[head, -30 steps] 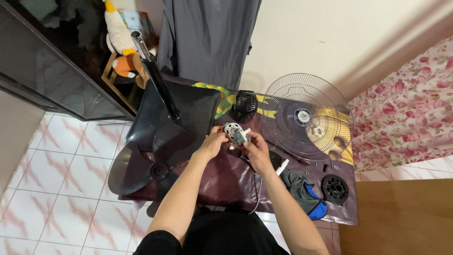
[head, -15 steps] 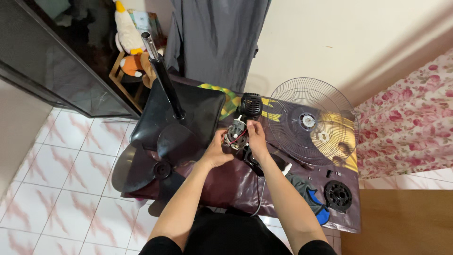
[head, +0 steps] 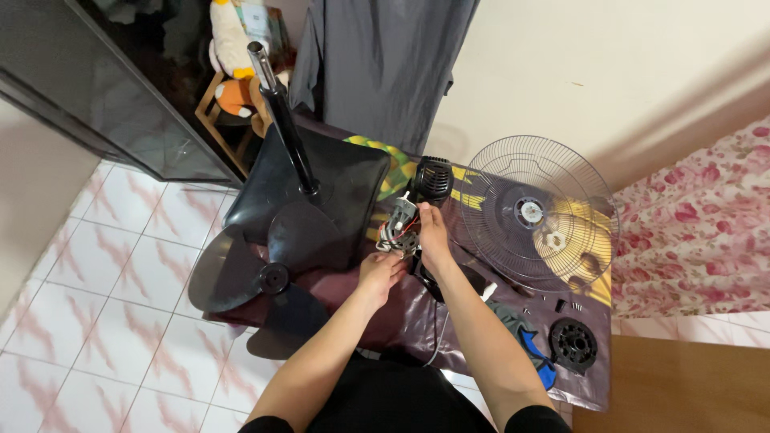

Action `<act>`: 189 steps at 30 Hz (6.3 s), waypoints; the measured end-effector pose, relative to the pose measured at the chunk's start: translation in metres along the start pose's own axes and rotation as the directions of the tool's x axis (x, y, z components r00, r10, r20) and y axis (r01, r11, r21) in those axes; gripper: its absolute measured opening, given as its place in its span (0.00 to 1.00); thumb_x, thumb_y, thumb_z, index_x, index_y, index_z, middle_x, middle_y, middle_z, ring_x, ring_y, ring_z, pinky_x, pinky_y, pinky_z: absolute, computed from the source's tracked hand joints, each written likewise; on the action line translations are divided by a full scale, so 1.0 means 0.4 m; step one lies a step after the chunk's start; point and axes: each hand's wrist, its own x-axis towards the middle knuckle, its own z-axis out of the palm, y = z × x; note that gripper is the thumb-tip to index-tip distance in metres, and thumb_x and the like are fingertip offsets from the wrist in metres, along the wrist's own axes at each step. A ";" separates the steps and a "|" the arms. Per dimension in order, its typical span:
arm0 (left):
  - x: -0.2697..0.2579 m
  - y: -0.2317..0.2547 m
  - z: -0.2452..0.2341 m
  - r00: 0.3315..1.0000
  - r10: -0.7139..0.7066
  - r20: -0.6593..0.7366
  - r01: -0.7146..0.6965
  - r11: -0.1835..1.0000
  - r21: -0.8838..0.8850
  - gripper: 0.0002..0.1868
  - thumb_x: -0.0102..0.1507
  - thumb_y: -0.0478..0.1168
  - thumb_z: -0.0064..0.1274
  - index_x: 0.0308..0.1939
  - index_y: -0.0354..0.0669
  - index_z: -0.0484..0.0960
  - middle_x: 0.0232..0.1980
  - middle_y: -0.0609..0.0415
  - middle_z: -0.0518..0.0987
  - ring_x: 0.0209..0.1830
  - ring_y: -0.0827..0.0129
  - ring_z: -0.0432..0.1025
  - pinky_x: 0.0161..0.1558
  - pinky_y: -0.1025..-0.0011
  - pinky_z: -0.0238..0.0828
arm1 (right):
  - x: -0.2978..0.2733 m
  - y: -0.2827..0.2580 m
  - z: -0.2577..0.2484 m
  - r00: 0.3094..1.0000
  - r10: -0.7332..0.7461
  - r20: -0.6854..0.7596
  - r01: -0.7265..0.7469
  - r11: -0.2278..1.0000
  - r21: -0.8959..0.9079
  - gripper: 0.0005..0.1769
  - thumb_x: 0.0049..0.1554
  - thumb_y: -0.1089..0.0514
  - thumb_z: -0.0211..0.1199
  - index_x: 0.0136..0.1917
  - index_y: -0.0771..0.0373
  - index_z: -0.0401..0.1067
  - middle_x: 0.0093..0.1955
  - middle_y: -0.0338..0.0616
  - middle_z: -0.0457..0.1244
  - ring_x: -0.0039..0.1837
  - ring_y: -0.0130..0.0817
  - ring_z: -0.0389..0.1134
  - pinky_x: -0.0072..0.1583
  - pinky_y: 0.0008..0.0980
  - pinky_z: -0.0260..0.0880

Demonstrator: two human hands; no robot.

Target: The person disassembles an electric fan by removing the motor housing and separating internal components. They use a screwdriver to loosen screws, then separate the motor casing and place the parts on the table.

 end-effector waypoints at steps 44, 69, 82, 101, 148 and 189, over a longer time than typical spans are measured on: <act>-0.150 0.148 0.102 0.569 0.471 0.674 -0.513 -0.437 0.739 0.12 0.56 0.37 0.59 0.44 0.43 0.81 0.49 0.49 0.77 0.53 0.50 0.73 0.48 0.57 0.75 | 0.091 0.050 -0.009 0.995 0.068 0.069 -0.085 0.958 0.274 0.20 0.69 0.44 0.45 0.58 0.62 0.66 0.54 0.44 0.65 0.55 0.34 0.67 0.59 0.38 0.70; -0.041 0.280 0.110 0.805 -0.085 0.587 -0.582 -0.309 0.753 0.06 0.65 0.39 0.47 0.41 0.44 0.78 0.43 0.44 0.82 0.46 0.48 0.77 0.47 0.52 0.73 | 0.078 0.037 -0.002 0.999 0.040 -0.025 -0.036 0.991 0.131 0.23 0.69 0.44 0.44 0.62 0.64 0.67 0.60 0.44 0.65 0.62 0.33 0.64 0.66 0.35 0.63; -0.087 0.292 0.114 0.761 -0.085 0.644 -0.619 -0.392 0.680 0.08 0.58 0.37 0.51 0.41 0.45 0.78 0.41 0.45 0.82 0.44 0.48 0.78 0.46 0.50 0.73 | 0.073 0.035 -0.002 0.999 0.039 -0.033 -0.036 0.996 0.085 0.24 0.69 0.44 0.44 0.63 0.64 0.68 0.57 0.43 0.66 0.59 0.30 0.65 0.63 0.33 0.65; -0.110 0.222 0.061 0.761 0.174 0.625 -0.549 -0.340 0.764 0.14 0.58 0.40 0.57 0.47 0.45 0.77 0.55 0.46 0.73 0.44 0.47 0.78 0.45 0.50 0.75 | 0.073 0.047 0.004 0.998 0.033 -0.044 -0.026 0.989 0.144 0.21 0.70 0.45 0.44 0.62 0.63 0.68 0.55 0.42 0.65 0.56 0.30 0.65 0.60 0.32 0.67; -0.090 0.315 0.138 0.590 0.721 0.364 -0.676 0.194 0.711 0.07 0.58 0.39 0.65 0.40 0.45 0.87 0.43 0.53 0.81 0.45 0.60 0.76 0.45 0.64 0.74 | 0.028 -0.040 0.035 0.977 0.059 0.204 -0.092 0.984 0.155 0.06 0.65 0.55 0.57 0.53 0.56 0.72 0.45 0.34 0.65 0.48 0.24 0.65 0.50 0.28 0.67; -0.043 0.224 0.145 0.690 0.608 0.393 -0.620 0.217 0.754 0.37 0.52 0.38 0.68 0.62 0.44 0.65 0.63 0.34 0.64 0.62 0.40 0.66 0.59 0.55 0.70 | 0.039 -0.125 -0.024 0.934 0.256 0.250 -0.305 0.935 0.180 0.08 0.67 0.54 0.46 0.46 0.53 0.61 0.56 0.45 0.69 0.52 0.39 0.69 0.52 0.39 0.70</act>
